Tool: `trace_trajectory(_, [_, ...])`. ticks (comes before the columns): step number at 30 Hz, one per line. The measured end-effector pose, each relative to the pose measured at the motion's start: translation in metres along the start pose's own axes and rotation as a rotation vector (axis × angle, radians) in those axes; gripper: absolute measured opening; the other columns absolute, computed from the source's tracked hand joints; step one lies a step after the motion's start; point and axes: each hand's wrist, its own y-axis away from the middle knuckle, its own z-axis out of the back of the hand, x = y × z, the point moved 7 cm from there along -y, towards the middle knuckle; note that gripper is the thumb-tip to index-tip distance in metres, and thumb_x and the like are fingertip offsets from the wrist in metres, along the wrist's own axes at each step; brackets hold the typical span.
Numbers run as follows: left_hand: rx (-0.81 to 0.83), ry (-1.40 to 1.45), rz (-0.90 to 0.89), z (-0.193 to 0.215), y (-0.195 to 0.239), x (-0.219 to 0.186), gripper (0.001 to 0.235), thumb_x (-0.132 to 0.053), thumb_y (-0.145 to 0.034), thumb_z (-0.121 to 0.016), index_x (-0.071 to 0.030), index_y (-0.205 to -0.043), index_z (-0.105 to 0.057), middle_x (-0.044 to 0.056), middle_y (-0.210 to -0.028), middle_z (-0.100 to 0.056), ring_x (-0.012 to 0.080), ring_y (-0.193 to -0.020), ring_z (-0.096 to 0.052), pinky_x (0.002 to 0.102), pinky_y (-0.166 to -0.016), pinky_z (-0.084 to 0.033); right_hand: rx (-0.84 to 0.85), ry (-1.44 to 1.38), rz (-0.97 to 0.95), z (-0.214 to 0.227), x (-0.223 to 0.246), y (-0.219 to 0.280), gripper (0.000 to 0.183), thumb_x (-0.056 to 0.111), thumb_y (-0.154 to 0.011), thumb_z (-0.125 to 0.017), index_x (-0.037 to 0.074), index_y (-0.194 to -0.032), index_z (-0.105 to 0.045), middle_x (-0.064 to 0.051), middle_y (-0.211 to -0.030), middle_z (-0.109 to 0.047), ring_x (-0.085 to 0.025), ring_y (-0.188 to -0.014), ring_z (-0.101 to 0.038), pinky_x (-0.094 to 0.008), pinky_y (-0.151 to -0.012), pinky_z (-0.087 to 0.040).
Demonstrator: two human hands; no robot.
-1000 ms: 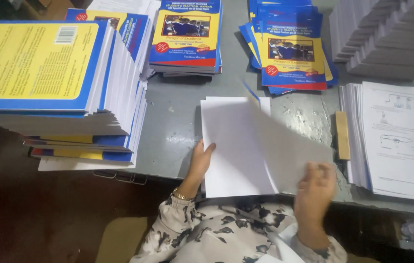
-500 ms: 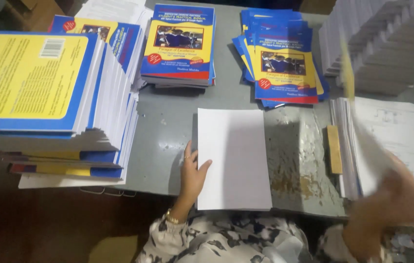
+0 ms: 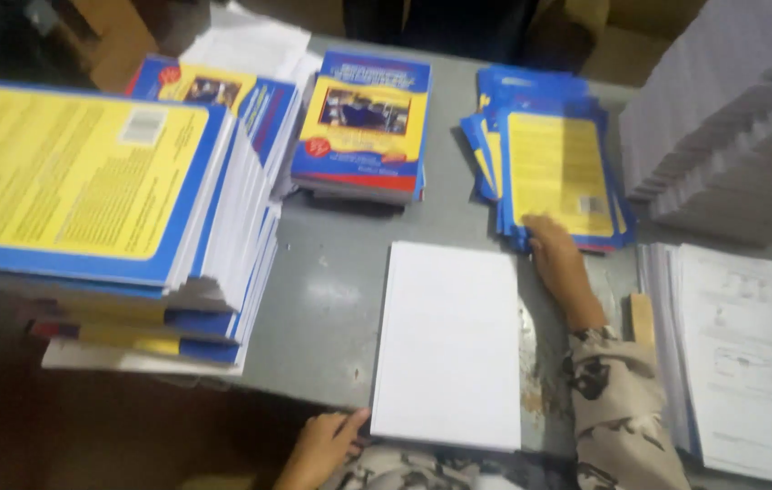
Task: Checking and stacking printed manuals in a print shop finishing area
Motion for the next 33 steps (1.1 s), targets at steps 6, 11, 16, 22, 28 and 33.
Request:
trace_trajectory(6, [0.123,0.54,-0.121,-0.049,-0.01,-0.004,0.029,-0.027,-0.096,-0.071,0.002,-0.097,-0.069,0.015,-0.086,-0.081,0.0203,-0.074,-0.083,0.024,-0.06,-0.068,0.419,-0.68,-0.886,0.006,0.135,0.103,0.066,0.044,-0.101,-0.027,0.015,-0.161,-0.021,-0.008,-0.17,-0.018,-0.02,-0.157,-0.018,-0.041,-0.128,-0.01])
trace_trajectory(11, [0.194,0.7,-0.306,-0.048,0.01,-0.037,0.028,-0.021,-0.096,-0.068,0.007,-0.097,-0.068,0.026,-0.079,-0.08,0.0258,-0.058,-0.076,0.029,-0.054,-0.063,0.286,0.109,0.13,0.004,0.29,0.161,0.059,0.013,-0.097,-0.047,0.006,-0.154,-0.039,-0.019,-0.156,-0.045,-0.04,-0.146,-0.04,-0.047,-0.116,-0.038])
trace_trajectory(16, [0.232,0.591,-0.498,-0.043,0.058,-0.08,0.041,-0.036,-0.1,-0.05,-0.003,-0.116,-0.069,0.014,-0.093,-0.081,0.0197,-0.074,-0.077,0.025,-0.066,-0.065,-0.078,0.021,0.069,0.049,0.284,0.151,0.043,-0.02,-0.092,-0.051,0.0,-0.129,-0.063,-0.021,-0.116,-0.074,-0.031,-0.104,-0.076,-0.035,-0.091,-0.067])
trace_trajectory(22, [-0.432,0.718,-0.86,0.032,0.037,-0.083,0.048,-0.051,-0.1,-0.04,-0.013,-0.118,-0.063,0.005,-0.12,-0.071,0.019,-0.11,-0.068,0.032,-0.097,-0.057,-0.003,-0.288,-0.412,0.129,0.241,0.145,0.035,-0.003,-0.092,-0.059,0.011,-0.123,-0.069,-0.012,-0.1,-0.081,-0.012,-0.069,-0.076,-0.017,-0.058,-0.069])
trace_trajectory(28, [0.072,1.168,-0.695,0.037,-0.026,-0.079,0.108,-0.077,-0.077,-0.041,-0.002,-0.154,-0.035,0.025,-0.16,-0.039,0.0364,-0.147,-0.04,0.044,-0.122,-0.031,-0.123,-0.763,-1.434,0.211,0.253,0.124,0.027,0.001,-0.096,-0.059,-0.01,-0.121,-0.063,-0.025,-0.117,-0.072,-0.037,-0.103,-0.068,-0.047,-0.087,-0.057])
trace_trajectory(33, [0.773,1.055,-0.732,0.02,0.039,-0.101,0.097,-0.073,-0.089,-0.035,-0.001,-0.154,-0.037,0.026,-0.152,-0.047,0.0391,-0.138,-0.051,0.044,-0.108,-0.049,-0.058,-0.898,-1.693,0.16,0.226,0.156,0.042,0.001,-0.101,-0.052,-0.009,-0.141,-0.052,-0.028,-0.136,-0.064,-0.04,-0.123,-0.061,-0.047,-0.109,-0.048])
